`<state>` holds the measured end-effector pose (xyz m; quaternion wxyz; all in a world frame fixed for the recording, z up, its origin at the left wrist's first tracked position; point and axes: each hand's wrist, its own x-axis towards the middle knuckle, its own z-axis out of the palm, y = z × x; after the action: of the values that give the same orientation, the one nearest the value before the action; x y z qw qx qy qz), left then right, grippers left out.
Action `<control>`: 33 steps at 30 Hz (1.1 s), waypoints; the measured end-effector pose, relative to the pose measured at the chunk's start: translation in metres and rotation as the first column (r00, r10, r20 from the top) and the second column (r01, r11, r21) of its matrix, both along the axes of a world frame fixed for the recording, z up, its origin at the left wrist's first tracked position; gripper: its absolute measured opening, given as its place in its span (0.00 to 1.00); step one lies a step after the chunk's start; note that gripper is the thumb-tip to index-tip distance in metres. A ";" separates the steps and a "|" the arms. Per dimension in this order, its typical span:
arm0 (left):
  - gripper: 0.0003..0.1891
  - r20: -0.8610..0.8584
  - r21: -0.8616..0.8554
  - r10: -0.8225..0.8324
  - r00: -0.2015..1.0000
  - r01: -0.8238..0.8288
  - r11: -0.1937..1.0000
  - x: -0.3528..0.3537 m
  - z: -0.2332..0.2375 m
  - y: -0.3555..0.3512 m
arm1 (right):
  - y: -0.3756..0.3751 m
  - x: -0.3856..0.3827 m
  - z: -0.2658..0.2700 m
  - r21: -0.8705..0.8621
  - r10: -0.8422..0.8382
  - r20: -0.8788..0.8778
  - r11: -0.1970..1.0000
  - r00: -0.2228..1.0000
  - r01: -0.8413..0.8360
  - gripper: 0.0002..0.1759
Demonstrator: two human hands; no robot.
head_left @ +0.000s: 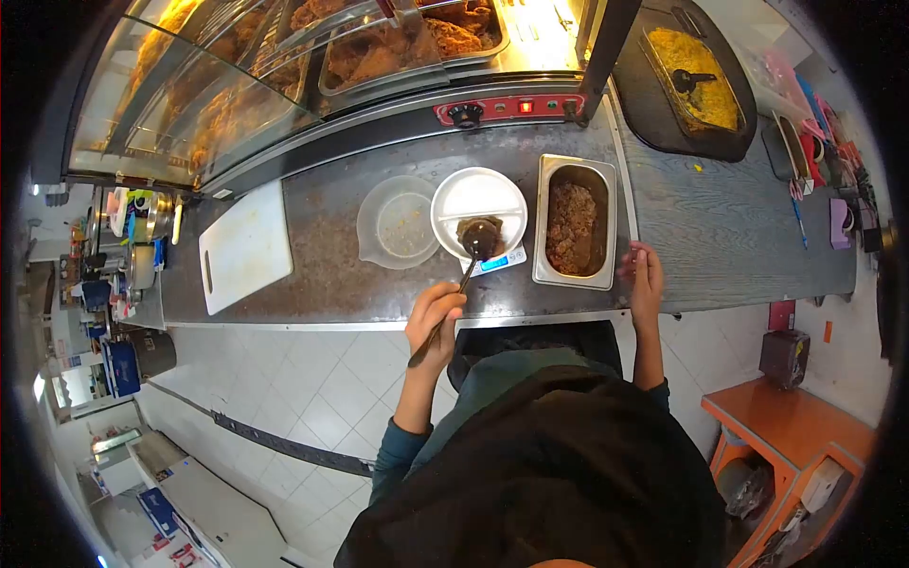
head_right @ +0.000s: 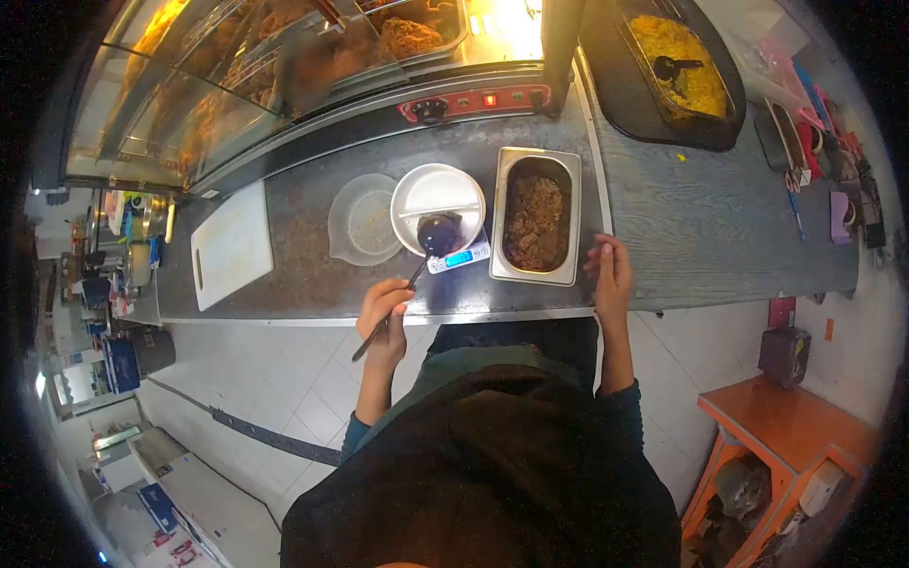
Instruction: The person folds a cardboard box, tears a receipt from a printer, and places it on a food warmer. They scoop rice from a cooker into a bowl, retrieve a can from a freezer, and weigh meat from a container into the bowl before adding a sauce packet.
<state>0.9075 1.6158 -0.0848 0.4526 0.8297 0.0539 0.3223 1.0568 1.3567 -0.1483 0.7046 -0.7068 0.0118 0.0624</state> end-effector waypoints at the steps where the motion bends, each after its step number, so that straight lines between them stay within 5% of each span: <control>1: 0.06 0.001 0.000 0.015 1.000 -0.015 1.000 0.004 -0.006 0.004 | 0.005 0.002 0.002 0.012 0.000 -0.049 1.000 0.999 0.000 0.15; 6: 0.09 0.193 -0.404 0.143 0.971 -0.055 0.913 0.007 0.004 0.006 | 0.013 0.002 -0.004 -0.080 0.047 -0.048 0.996 0.998 -0.050 0.17; 11: 0.14 0.100 -0.339 0.139 0.985 -0.097 0.936 0.013 -0.017 0.009 | 0.032 -0.004 -0.002 -0.221 0.048 0.164 0.975 0.985 -0.011 0.17; 15: 0.12 0.208 -0.601 0.217 0.954 -0.050 0.798 0.036 0.007 0.000 | 0.038 -0.005 -0.015 -0.232 0.037 0.249 0.972 0.968 0.022 0.15; 18: 0.11 0.188 -0.502 -0.021 0.982 0.115 0.857 0.066 0.014 -0.028 | 0.039 -0.007 -0.005 -0.285 0.052 0.226 0.958 0.973 0.015 0.12; 20: 0.08 0.117 -0.023 -0.236 0.965 0.240 0.971 0.091 0.014 -0.050 | 0.041 -0.011 0.010 -0.344 0.077 0.218 0.939 0.973 0.003 0.12; 22: 0.05 -0.053 0.080 -0.376 0.925 0.379 0.922 0.104 0.013 -0.078 | 0.040 -0.011 -0.017 -0.321 0.058 0.303 0.946 0.951 0.044 0.11; 25: 0.04 -0.235 0.150 -0.462 0.855 0.502 0.852 0.094 -0.004 -0.088 | 0.041 -0.010 -0.022 -0.237 0.031 0.324 0.970 0.946 0.049 0.11; 28: 0.03 -0.262 -0.027 -0.496 0.828 0.507 0.861 0.076 0.004 -0.083 | 0.039 -0.014 -0.012 -0.262 0.044 0.253 0.965 0.966 0.025 0.11; 33: 0.09 -0.178 -0.073 -0.423 0.889 0.417 0.906 0.093 0.025 -0.066 | 0.039 -0.014 -0.012 -0.262 0.046 0.235 0.965 0.971 0.017 0.11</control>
<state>1.0007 1.5496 -0.0601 0.5179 0.8410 -0.0786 0.1356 1.0425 1.3958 -0.1602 0.6008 -0.7960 -0.0702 -0.0200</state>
